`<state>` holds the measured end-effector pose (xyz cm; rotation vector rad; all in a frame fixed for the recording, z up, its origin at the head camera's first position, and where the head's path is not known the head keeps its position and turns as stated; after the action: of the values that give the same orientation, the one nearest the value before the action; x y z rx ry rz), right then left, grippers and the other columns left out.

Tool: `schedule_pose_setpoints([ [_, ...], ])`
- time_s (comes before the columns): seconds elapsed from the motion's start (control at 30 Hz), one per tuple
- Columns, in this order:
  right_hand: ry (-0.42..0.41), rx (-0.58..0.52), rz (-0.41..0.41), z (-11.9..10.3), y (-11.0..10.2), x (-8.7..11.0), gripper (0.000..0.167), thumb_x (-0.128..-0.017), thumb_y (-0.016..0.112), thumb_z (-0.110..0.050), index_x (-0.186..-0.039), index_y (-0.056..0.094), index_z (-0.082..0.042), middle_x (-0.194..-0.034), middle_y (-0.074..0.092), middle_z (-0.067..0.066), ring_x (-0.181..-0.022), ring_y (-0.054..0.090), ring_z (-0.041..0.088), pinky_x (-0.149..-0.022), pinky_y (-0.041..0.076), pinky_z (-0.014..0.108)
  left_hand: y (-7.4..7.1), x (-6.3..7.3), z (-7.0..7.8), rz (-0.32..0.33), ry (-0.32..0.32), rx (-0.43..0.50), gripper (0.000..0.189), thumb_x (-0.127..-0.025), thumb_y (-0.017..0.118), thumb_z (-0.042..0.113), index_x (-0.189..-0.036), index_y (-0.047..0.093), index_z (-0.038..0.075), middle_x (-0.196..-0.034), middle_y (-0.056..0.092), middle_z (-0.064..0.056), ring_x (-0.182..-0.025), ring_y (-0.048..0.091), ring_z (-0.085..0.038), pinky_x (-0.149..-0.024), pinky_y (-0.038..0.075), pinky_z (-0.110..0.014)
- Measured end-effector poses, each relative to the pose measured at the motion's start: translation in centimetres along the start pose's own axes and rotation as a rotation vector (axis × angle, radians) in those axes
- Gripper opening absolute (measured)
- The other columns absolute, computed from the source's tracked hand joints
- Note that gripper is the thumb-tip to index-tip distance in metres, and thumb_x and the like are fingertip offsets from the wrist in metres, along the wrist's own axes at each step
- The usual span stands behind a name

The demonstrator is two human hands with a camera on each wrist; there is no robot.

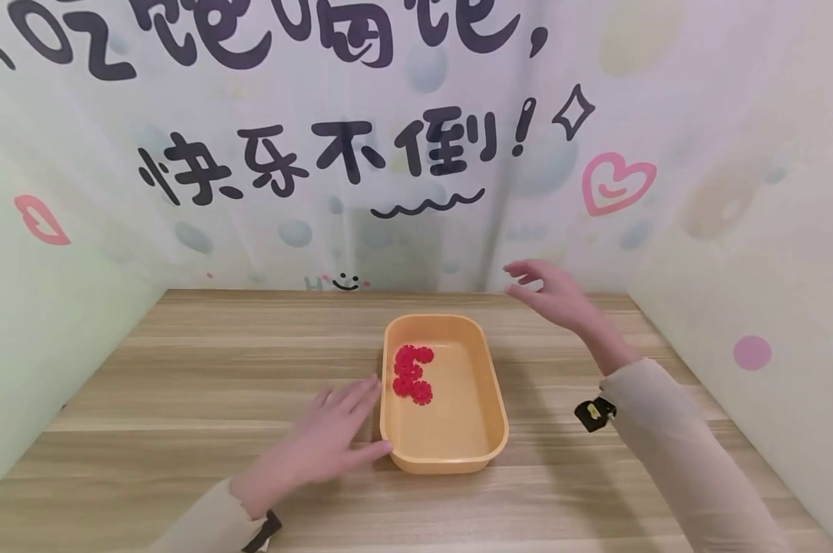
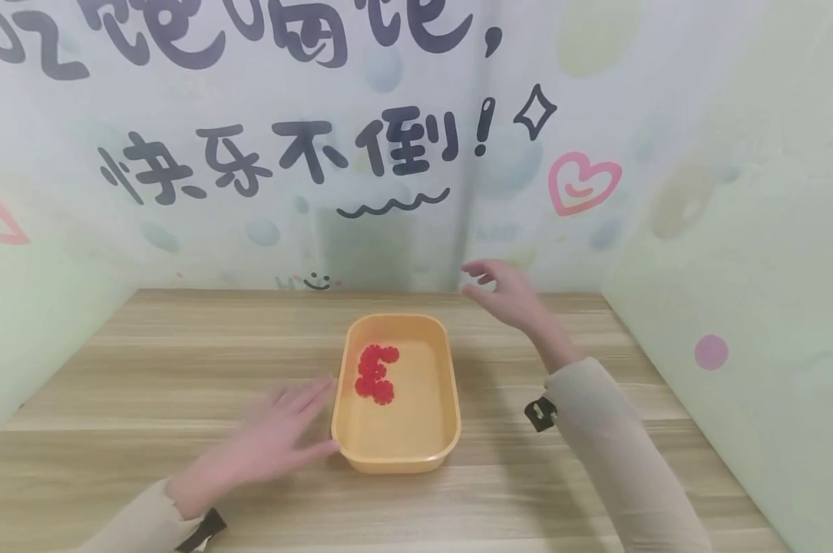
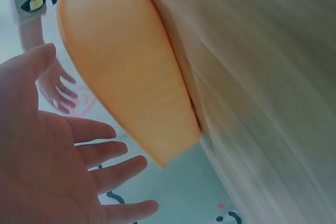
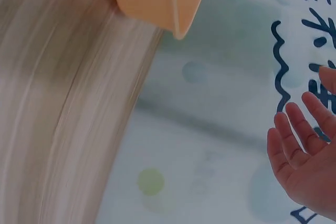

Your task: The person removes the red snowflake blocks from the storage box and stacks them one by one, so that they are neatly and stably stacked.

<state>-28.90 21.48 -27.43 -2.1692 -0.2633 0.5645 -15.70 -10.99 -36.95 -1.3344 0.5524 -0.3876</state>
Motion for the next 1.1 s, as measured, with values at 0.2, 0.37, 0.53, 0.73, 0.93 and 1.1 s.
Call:
schedule_pose_setpoints([
  [0.2, -0.03, 0.002, -0.09, -1.7, 2.1, -1.9, 0.036, -0.082, 0.062, -0.022, -0.113, 0.056, -0.005, -0.106, 0.057, 0.009, -0.091, 0.052, 0.022, -0.074, 0.044, 0.037, 0.4, -0.2, 0.6, -0.013, -0.009, 0.009, 0.079, -0.082, 0.041, 0.061, -0.137, 0.031, 0.005, -0.14, 0.029, -0.009, -0.126, 0.026, -0.024, -0.093, 0.024, -0.055],
  [0.37, -0.048, 0.007, -0.17, -2.9, 3.7, -3.3, 0.033, -0.081, 0.064, -0.018, -0.11, 0.058, -0.004, -0.099, 0.058, 0.008, -0.087, 0.053, 0.02, -0.073, 0.045, 0.034, 0.4, -0.2, 0.9, -0.014, -0.001, 0.01, 0.082, -0.081, 0.039, 0.063, -0.136, 0.032, 0.003, -0.14, 0.028, -0.01, -0.125, 0.027, -0.025, -0.093, 0.023, -0.056],
  [0.53, -0.081, -0.018, -0.269, -3.8, 5.3, -4.3, 0.029, -0.08, 0.064, -0.015, -0.107, 0.059, -0.004, -0.097, 0.058, 0.009, -0.087, 0.053, 0.021, -0.076, 0.045, 0.033, 0.3, -0.1, 1.1, -0.014, 0.002, 0.014, 0.083, -0.081, 0.04, 0.064, -0.136, 0.032, 0.002, -0.14, 0.028, -0.011, -0.125, 0.027, -0.025, -0.093, 0.024, -0.056],
  [0.73, -0.046, -0.075, -0.427, -5.0, 7.5, -4.9, 0.031, -0.078, 0.065, -0.011, -0.108, 0.058, -0.004, -0.1, 0.056, 0.012, -0.09, 0.051, 0.022, -0.075, 0.045, 0.031, 0.4, -0.2, 1.1, -0.01, 0.003, 0.009, 0.083, -0.081, 0.04, 0.064, -0.136, 0.032, 0.002, -0.14, 0.029, -0.011, -0.124, 0.029, -0.025, -0.092, 0.026, -0.055],
  [0.93, -0.017, -0.111, -0.568, -5.4, 10.1, -5.3, 0.032, -0.077, 0.061, -0.004, -0.109, 0.055, -0.005, -0.103, 0.053, 0.013, -0.095, 0.048, 0.023, -0.077, 0.042, 0.029, 0.4, -0.2, 1.0, -0.003, 0.005, 0.008, 0.083, -0.08, 0.04, 0.064, -0.135, 0.033, 0.002, -0.139, 0.03, -0.011, -0.122, 0.032, -0.026, -0.091, 0.026, -0.056],
  [1.1, 0.057, -0.075, -0.623, -5.3, 12.0, -5.3, 0.033, -0.077, 0.063, -0.006, -0.109, 0.055, -0.01, -0.103, 0.052, 0.01, -0.089, 0.049, 0.019, -0.074, 0.044, 0.028, 0.4, -0.2, 1.0, -0.002, 0.006, 0.017, 0.083, -0.08, 0.041, 0.063, -0.135, 0.033, 0.001, -0.139, 0.03, -0.011, -0.122, 0.033, -0.027, -0.091, 0.026, -0.056],
])
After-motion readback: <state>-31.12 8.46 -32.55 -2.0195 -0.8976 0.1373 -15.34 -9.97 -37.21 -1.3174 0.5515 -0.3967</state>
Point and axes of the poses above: each hand's wrist, its own x-axis away from the middle knuckle, its own y-axis out of the palm, z = x × y, the point moved 1 cm from there along -x, towards the middle knuckle
